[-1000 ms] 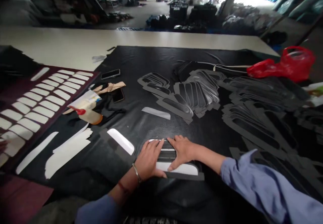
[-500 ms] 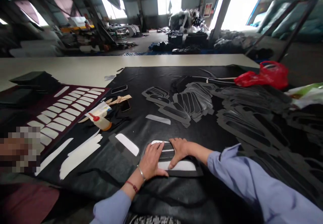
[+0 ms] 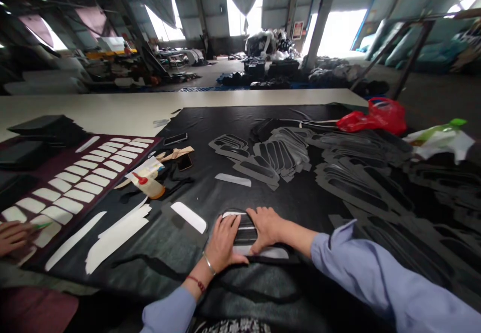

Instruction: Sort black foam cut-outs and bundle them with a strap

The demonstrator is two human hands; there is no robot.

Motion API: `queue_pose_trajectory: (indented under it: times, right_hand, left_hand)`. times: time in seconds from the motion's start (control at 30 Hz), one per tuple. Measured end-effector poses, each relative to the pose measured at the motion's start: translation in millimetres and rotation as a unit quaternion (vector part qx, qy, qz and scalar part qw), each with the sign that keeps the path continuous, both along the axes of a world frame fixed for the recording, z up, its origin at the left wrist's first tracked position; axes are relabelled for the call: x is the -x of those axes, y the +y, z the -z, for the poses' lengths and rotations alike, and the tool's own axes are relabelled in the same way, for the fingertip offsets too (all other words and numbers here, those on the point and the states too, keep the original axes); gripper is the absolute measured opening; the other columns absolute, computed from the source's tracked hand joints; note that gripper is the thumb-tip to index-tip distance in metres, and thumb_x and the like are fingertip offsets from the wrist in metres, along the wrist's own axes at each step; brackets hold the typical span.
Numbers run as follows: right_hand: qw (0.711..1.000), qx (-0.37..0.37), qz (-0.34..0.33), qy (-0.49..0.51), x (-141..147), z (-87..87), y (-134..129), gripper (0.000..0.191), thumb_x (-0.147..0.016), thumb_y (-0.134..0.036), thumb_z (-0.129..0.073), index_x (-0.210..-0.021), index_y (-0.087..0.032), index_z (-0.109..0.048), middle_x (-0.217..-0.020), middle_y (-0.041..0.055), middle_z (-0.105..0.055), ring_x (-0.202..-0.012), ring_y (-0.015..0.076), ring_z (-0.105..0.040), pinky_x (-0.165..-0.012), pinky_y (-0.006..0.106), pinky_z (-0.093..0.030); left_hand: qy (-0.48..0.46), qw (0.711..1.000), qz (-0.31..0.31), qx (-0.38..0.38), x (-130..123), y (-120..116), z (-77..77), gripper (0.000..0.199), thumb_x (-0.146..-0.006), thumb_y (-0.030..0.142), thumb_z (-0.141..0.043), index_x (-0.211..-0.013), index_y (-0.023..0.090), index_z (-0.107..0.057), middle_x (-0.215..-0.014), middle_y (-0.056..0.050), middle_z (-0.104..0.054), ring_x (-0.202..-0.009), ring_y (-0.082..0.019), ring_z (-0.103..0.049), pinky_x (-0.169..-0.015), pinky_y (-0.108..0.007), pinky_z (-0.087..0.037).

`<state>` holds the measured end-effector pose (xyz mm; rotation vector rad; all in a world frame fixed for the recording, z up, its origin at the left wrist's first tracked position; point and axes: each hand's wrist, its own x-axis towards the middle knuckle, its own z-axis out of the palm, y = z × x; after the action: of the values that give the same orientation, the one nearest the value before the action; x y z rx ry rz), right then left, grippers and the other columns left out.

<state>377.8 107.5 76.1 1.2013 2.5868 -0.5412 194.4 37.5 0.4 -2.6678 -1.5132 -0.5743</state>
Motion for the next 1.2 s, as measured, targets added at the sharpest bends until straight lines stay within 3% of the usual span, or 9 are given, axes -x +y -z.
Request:
queue_pose_trajectory:
  times: [0.27,0.37,0.43,0.53,0.63,0.7,0.8,0.97,1.2]
  right_hand:
    - [0.997,-0.078,-0.008,0.004,3,6.9,-48,0.108,-0.047,-0.051,-0.07,-0.137,-0.008,-0.028,-0.12,0.0232,-0.044,-0.103,0.0366,-0.046,-0.088,0.045,-0.034]
    - [0.996,-0.09,-0.002,0.013,3,10.4,-58,0.103,-0.053,-0.044,-0.067,-0.139,-0.006,-0.025,-0.124,0.0255,-0.04,-0.105,0.0382,-0.044,-0.089,0.047,-0.033]
    - [0.996,-0.089,0.003,0.021,5,9.5,-59,0.1,-0.054,-0.042,-0.065,-0.138,-0.006,-0.025,-0.12,0.0243,-0.043,-0.102,0.0371,-0.045,-0.087,0.047,-0.034]
    - [0.997,-0.072,0.016,0.03,7,3.9,-54,0.099,-0.052,-0.043,-0.066,-0.137,-0.008,-0.029,-0.111,0.0208,-0.049,-0.094,0.0344,-0.049,-0.084,0.045,-0.036]
    - [0.997,-0.048,0.049,0.044,4,-1.4,-43,0.101,-0.049,-0.046,-0.069,-0.135,-0.009,-0.032,-0.107,0.0184,-0.051,-0.093,0.0335,-0.051,-0.083,0.043,-0.038]
    - [0.993,-0.017,0.098,0.063,-3,-2.6,-36,0.103,-0.049,-0.049,-0.07,-0.136,-0.011,-0.03,-0.108,0.0173,-0.051,-0.094,0.0331,-0.052,-0.084,0.042,-0.04]
    - [0.969,0.069,0.208,0.112,-24,-2.5,-29,0.102,-0.051,-0.053,-0.069,-0.136,-0.015,-0.028,-0.113,0.0152,-0.051,-0.098,0.0311,-0.053,-0.085,0.04,-0.041]
    - [0.869,0.212,0.362,0.262,-73,-12.2,-29,0.09,-0.061,-0.057,-0.059,-0.134,-0.016,-0.028,-0.121,0.0129,-0.051,-0.106,0.0278,-0.053,-0.089,0.039,-0.042]
    - [0.783,0.184,0.488,0.338,-115,-46.4,-35,0.09,-0.059,-0.062,-0.056,-0.134,-0.021,-0.028,-0.127,0.0136,-0.048,-0.109,0.032,-0.052,-0.085,0.041,-0.046]
  left_hand:
    - [0.03,0.996,0.015,-0.089,6,-24,-11.0,0.099,-0.055,0.077,-0.051,-0.135,0.022,-0.03,-0.127,-0.018,-0.048,-0.121,-0.032,-0.041,-0.101,-0.056,-0.025]
    - [0.011,0.993,0.007,-0.114,7,-46,-22.5,0.087,-0.062,0.073,-0.05,-0.13,0.02,-0.037,-0.122,-0.016,-0.051,-0.117,-0.03,-0.044,-0.1,-0.053,-0.029]
    - [-0.018,0.993,0.0,-0.116,7,-68,-24.6,0.063,-0.074,0.058,-0.054,-0.12,0.016,-0.046,-0.109,-0.013,-0.057,-0.108,-0.026,-0.05,-0.097,-0.046,-0.035]
    - [-0.015,0.999,0.036,-0.036,4,-97,-16.8,0.031,-0.08,0.032,-0.056,-0.106,0.015,-0.053,-0.094,-0.008,-0.059,-0.092,-0.022,-0.055,-0.088,-0.04,-0.044]
    - [0.031,0.995,0.03,0.087,-3,-108,-4.4,0.043,-0.074,0.032,-0.063,-0.112,0.016,-0.049,-0.097,-0.008,-0.057,-0.092,-0.024,-0.055,-0.082,-0.042,-0.047]
    - [0.054,0.986,0.0,0.156,-9,-106,0.3,0.034,-0.075,0.029,-0.063,-0.106,0.019,-0.053,-0.094,-0.006,-0.057,-0.091,-0.024,-0.054,-0.08,-0.041,-0.047]
    - [0.067,0.973,-0.022,0.219,-19,-94,0.3,0.006,-0.081,0.017,-0.051,-0.082,0.019,-0.057,-0.084,-0.004,-0.058,-0.087,-0.022,-0.055,-0.078,-0.038,-0.045]
    - [0.056,0.951,-0.105,0.284,-38,-48,-8.0,0.012,-0.083,0.016,-0.045,-0.085,0.018,-0.057,-0.081,-0.005,-0.063,-0.076,-0.021,-0.06,-0.065,-0.031,-0.045]
    - [0.013,0.906,-0.285,0.312,-38,72,-28.2,0.027,-0.091,0.029,-0.028,-0.1,0.017,-0.051,-0.092,-0.011,-0.066,-0.084,-0.02,-0.063,-0.063,-0.028,-0.041]
